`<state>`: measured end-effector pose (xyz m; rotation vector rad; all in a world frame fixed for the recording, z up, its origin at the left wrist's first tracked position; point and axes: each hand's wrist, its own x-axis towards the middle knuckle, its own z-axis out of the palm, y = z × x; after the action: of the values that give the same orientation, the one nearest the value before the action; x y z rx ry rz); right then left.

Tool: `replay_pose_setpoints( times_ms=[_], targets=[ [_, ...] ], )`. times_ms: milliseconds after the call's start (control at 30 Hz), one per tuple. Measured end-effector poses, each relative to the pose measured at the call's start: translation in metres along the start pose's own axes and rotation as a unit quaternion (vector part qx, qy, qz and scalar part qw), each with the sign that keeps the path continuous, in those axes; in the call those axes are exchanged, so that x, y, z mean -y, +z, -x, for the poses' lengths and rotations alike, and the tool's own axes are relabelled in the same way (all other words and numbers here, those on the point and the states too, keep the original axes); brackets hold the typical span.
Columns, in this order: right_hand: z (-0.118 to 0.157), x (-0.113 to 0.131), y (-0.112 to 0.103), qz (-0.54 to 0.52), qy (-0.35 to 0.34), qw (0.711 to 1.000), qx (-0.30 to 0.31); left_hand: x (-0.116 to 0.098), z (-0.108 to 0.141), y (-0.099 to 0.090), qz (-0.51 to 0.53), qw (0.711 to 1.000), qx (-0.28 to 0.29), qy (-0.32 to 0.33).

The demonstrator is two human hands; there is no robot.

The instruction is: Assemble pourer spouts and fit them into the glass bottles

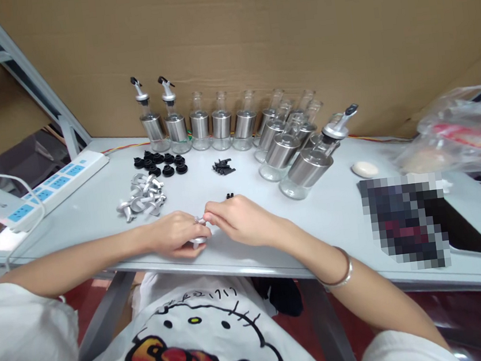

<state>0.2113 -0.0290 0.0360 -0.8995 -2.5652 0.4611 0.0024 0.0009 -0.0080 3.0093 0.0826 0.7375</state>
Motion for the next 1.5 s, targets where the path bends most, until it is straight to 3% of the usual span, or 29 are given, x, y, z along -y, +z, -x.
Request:
replay_pose_setpoints(
  times_ms=[133, 300, 467, 633, 1067, 1200, 1500],
  targets=[
    [0.001, -0.001, 0.001, 0.018, 0.006, 1.0, 0.01, 0.0, -0.001, -0.001, 0.014, 1.0, -0.012, 0.0],
    [0.002, -0.007, -0.001, 0.096, -0.081, 0.989, -0.079, 0.002, -0.001, -0.003, 0.055, 0.997, -0.048, 0.014],
    [0.002, -0.008, -0.001, 0.138, -0.138, 0.976, -0.098, 0.004, 0.001, -0.002, 0.059, 0.995, -0.079, 0.028],
    [0.002, -0.006, 0.002, 0.13, -0.144, 0.976, -0.099, 0.004, 0.004, 0.0, 0.048, 0.997, -0.061, 0.017],
    [-0.001, -0.006, 0.008, 0.123, -0.132, 0.977, -0.112, 0.002, 0.001, 0.0, 0.055, 0.994, -0.093, -0.002],
    [0.0, -0.005, 0.009, 0.096, -0.114, 0.983, -0.107, 0.001, 0.002, 0.001, 0.044, 0.996, -0.081, -0.003],
    [0.001, -0.007, 0.009, 0.042, -0.053, 0.997, -0.046, 0.001, 0.006, 0.001, 0.03, 0.998, 0.013, -0.044]
  ],
)
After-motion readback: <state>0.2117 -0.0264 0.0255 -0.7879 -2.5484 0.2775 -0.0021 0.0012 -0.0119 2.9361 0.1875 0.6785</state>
